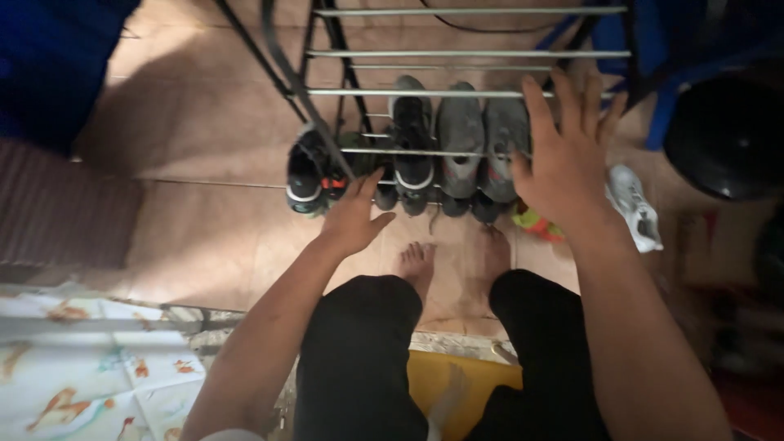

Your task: The person sits on a low stool and arranges multiple pairs of shoes on a metal shoe rack. They pick up shoes from the floor and the rack, place them in pairs, and adjust their positions to fit neatly on the shelves.

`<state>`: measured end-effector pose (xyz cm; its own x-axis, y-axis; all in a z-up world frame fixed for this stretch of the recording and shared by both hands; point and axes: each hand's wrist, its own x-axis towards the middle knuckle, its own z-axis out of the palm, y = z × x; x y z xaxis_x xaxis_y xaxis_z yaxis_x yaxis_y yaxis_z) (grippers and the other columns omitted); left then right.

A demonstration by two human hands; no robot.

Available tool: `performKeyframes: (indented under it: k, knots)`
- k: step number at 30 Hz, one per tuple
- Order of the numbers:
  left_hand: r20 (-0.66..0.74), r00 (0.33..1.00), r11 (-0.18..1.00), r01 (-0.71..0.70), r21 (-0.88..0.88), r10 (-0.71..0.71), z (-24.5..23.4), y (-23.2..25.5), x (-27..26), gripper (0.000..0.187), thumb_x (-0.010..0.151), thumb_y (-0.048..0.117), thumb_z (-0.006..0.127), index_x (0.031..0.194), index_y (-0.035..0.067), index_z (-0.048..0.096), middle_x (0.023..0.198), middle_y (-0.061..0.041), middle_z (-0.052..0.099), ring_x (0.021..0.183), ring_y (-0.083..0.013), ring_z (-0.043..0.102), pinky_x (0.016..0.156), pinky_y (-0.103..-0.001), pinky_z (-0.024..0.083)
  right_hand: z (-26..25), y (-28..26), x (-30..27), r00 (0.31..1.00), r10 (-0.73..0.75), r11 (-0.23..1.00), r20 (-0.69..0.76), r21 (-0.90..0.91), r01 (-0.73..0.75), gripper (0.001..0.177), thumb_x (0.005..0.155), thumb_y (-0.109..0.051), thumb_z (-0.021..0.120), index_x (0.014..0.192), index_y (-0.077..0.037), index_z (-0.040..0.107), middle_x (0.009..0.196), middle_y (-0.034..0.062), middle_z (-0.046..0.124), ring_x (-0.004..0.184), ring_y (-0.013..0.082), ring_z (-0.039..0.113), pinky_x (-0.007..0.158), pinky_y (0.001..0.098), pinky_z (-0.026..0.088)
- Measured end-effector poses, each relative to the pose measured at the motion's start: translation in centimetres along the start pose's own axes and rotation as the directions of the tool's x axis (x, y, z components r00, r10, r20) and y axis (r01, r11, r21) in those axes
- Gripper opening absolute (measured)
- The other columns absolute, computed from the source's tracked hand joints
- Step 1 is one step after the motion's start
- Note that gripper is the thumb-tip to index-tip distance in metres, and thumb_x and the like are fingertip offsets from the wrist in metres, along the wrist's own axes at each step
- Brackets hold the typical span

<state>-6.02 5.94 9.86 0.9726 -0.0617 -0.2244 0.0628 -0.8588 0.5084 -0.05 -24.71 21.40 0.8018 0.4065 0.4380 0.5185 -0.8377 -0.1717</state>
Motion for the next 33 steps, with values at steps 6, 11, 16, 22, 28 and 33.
performKeyframes:
  k: [6,11,16,22,28,33]
  knots:
    - [-0.173,0.973,0.988,0.145,-0.054,-0.152,-2.2,-6.2,-3.5,0.042,0.090,0.043,0.066,0.126,0.022,0.067,0.117,-0.007,0.074,0.107,-0.0342,0.070,0.085,-0.049,0.054,-0.3,-0.7,0.2,0.997,0.048,0.998,0.061,0.033,-0.050,0.086,0.081,-0.013,0.071,0.159,-0.008,0.035,0.161,0.0299,0.029,0.148,0.0605,0.014,0.111,0.0822,0.003]
    - [-0.246,0.930,0.962,0.267,-0.059,-0.273,-2.3,-13.1,-1.7,0.034,0.088,0.043,0.071,0.114,0.023,0.075,0.118,-0.005,0.073,0.105,-0.0324,0.069,0.084,-0.047,0.055,0.4,-0.9,0.4,0.988,0.076,0.997,0.132,-0.031,-0.072,0.094,0.077,-0.021,0.070,0.161,-0.006,0.032,0.166,0.0329,0.024,0.151,0.0575,0.012,0.115,0.0773,-0.001]
    - [-0.328,0.884,0.939,0.343,-0.029,-0.333,-1.9,-17.7,3.4,0.060,0.083,0.042,0.073,0.136,0.017,0.060,0.124,-0.017,0.059,0.112,-0.0449,0.060,0.089,-0.057,0.053,1.5,-0.2,0.8,0.997,0.012,1.000,0.081,-0.021,-0.010,0.093,0.075,-0.019,0.068,0.160,0.004,0.038,0.166,0.0356,0.028,0.149,0.0625,0.014,0.111,0.0844,0.001]
    - [-0.079,0.827,0.828,0.560,0.032,-0.557,0.3,-20.0,6.8,0.103,0.081,0.053,0.075,0.163,0.031,0.017,0.162,-0.026,0.022,0.135,-0.0489,0.042,0.105,-0.054,0.044,2.4,0.0,0.7,0.996,-0.092,0.990,0.000,-0.107,0.091,0.087,0.081,-0.011,0.075,0.158,0.011,0.043,0.160,0.0438,0.036,0.146,0.0672,0.019,0.107,0.0883,0.015]
    - [-0.194,0.788,0.810,0.555,-0.188,-0.585,4.4,-22.7,9.2,0.093,0.073,0.037,0.083,0.151,0.022,0.034,0.142,-0.016,0.047,0.113,-0.0480,0.062,0.089,-0.061,0.052,3.1,1.1,0.8,0.981,-0.195,0.956,-0.022,-0.226,0.185,0.086,0.087,-0.020,0.080,0.158,0.011,0.042,0.157,0.0387,0.036,0.145,0.0642,0.026,0.107,0.0835,0.031]
    - [-0.254,0.849,0.881,0.473,-0.025,-0.463,4.3,-21.6,6.5,0.084,0.084,0.041,0.071,0.150,0.006,0.033,0.144,-0.015,0.055,0.102,-0.0469,0.066,0.071,-0.061,0.054,2.4,0.3,1.0,0.989,-0.145,0.979,0.024,-0.140,0.147,0.088,0.085,-0.017,0.081,0.157,0.013,0.038,0.154,0.0455,0.035,0.141,0.0694,0.022,0.104,0.0894,0.014]
